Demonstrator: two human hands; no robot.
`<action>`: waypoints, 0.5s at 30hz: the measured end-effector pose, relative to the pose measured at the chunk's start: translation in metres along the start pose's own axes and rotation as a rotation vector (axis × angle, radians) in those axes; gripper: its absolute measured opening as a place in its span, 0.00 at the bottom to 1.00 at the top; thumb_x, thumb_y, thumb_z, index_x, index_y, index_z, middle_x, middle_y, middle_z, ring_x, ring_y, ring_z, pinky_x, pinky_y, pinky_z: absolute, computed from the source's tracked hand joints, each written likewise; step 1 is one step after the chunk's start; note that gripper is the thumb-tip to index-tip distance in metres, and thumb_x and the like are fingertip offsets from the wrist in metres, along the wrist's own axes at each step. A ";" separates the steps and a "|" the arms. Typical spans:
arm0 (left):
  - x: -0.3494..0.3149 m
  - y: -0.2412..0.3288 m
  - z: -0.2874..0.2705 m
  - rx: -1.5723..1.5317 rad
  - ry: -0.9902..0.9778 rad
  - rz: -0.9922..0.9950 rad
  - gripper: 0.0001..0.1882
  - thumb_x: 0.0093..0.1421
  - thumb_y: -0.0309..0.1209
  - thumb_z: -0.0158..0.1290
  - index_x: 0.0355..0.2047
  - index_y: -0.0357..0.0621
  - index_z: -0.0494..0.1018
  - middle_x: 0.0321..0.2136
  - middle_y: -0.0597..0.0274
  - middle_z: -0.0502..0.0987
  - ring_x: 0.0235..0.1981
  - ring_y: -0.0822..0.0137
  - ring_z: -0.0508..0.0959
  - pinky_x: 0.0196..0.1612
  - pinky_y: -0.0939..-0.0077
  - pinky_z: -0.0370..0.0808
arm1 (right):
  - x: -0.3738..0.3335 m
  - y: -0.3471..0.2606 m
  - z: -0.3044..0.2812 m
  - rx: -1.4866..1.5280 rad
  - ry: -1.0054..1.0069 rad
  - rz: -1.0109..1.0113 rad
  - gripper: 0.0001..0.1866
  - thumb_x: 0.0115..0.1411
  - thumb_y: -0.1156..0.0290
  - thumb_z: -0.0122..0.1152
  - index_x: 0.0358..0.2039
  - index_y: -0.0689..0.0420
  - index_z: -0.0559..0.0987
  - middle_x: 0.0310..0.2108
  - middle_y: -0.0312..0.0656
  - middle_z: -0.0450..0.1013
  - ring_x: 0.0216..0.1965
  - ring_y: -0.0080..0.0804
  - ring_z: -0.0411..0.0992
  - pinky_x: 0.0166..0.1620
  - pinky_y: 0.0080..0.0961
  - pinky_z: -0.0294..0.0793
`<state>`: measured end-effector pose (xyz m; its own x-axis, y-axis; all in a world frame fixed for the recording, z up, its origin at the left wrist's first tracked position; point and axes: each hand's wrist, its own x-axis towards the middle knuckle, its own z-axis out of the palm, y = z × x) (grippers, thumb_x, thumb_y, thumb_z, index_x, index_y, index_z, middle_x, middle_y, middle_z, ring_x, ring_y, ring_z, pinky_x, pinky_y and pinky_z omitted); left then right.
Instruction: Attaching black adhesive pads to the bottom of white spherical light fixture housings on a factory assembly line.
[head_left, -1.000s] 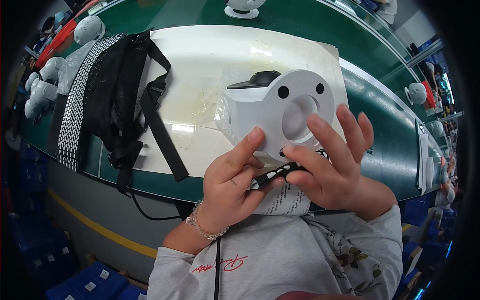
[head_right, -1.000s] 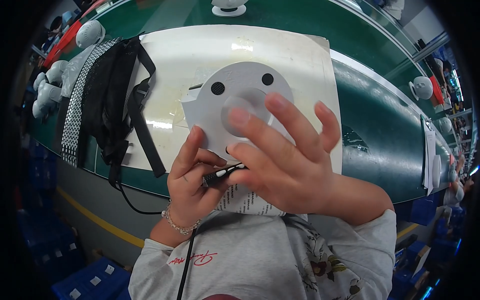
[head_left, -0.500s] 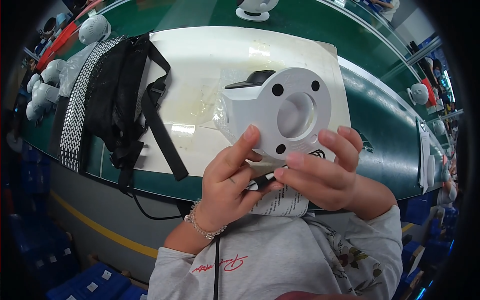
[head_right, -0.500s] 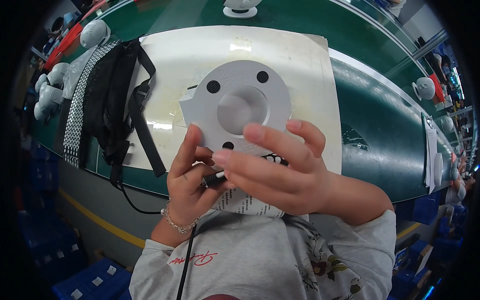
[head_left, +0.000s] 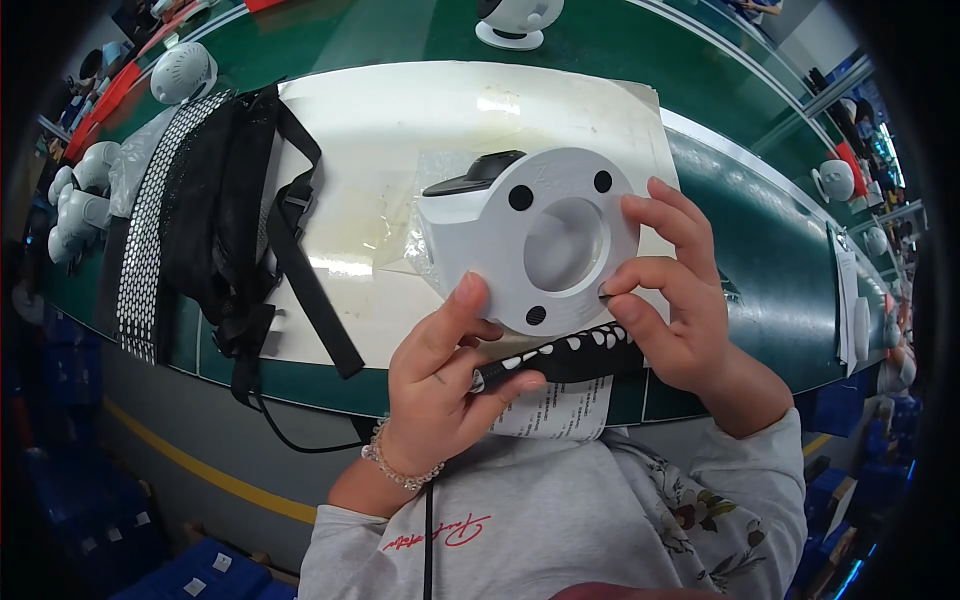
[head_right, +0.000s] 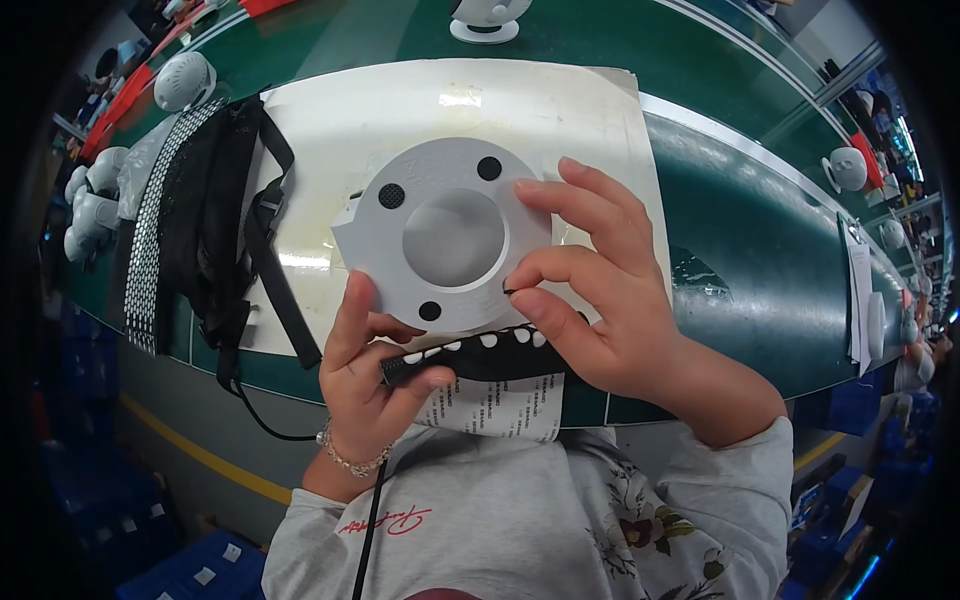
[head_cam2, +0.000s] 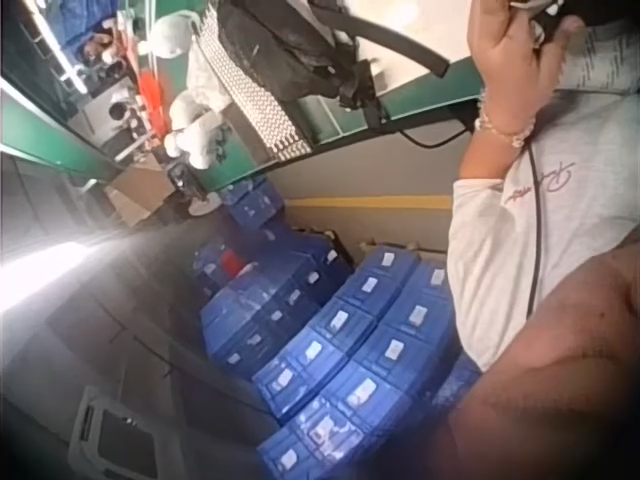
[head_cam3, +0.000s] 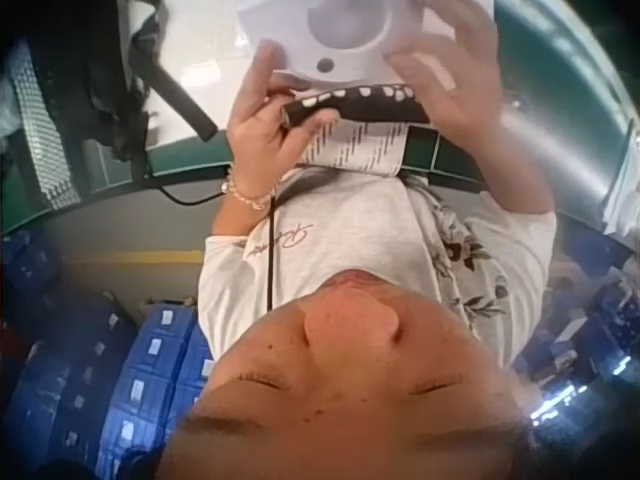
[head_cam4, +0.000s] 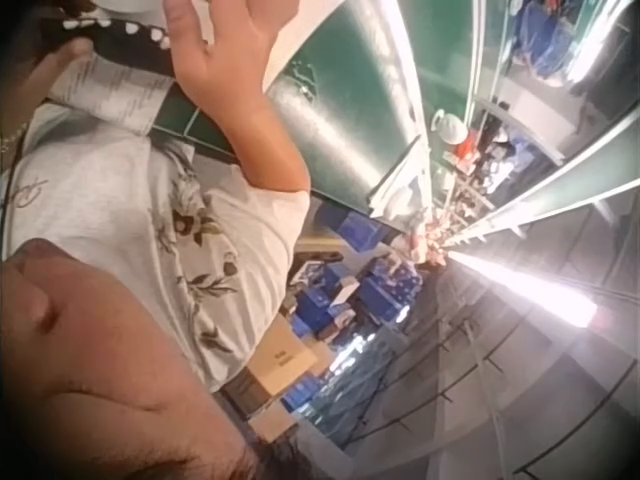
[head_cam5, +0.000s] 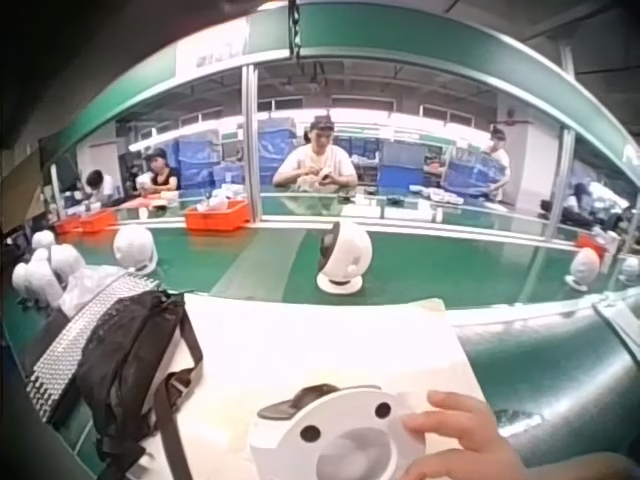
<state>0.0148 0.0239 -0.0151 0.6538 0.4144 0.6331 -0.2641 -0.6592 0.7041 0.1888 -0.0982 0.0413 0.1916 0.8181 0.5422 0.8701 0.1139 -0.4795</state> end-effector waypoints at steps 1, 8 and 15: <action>0.000 0.000 0.000 0.005 -0.002 -0.006 0.16 0.35 0.28 0.64 0.20 0.29 0.70 0.52 0.47 0.61 0.29 0.66 0.73 0.29 0.80 0.73 | -0.002 0.001 0.001 -0.046 0.013 -0.014 0.05 0.49 0.67 0.57 0.26 0.54 0.75 0.47 0.43 0.64 0.54 0.45 0.53 0.54 0.38 0.50; 0.003 0.000 0.001 0.026 -0.004 0.020 0.16 0.35 0.27 0.64 0.19 0.29 0.69 0.51 0.46 0.61 0.28 0.66 0.74 0.28 0.80 0.74 | -0.022 0.005 0.003 -0.604 0.146 -0.299 0.10 0.54 0.61 0.49 0.32 0.48 0.77 0.44 0.34 0.68 0.52 0.36 0.57 0.55 0.34 0.45; 0.001 0.000 0.001 0.022 0.002 0.015 0.16 0.36 0.27 0.64 0.18 0.29 0.68 0.52 0.45 0.59 0.25 0.67 0.75 0.28 0.80 0.73 | -0.016 0.005 -0.013 -0.308 -0.029 0.003 0.19 0.54 0.59 0.50 0.44 0.56 0.70 0.44 0.41 0.64 0.53 0.34 0.55 0.53 0.31 0.51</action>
<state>0.0164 0.0234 -0.0142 0.6484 0.4059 0.6441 -0.2577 -0.6790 0.6874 0.1963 -0.1183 0.0388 0.1855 0.8345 0.5189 0.9670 -0.0613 -0.2471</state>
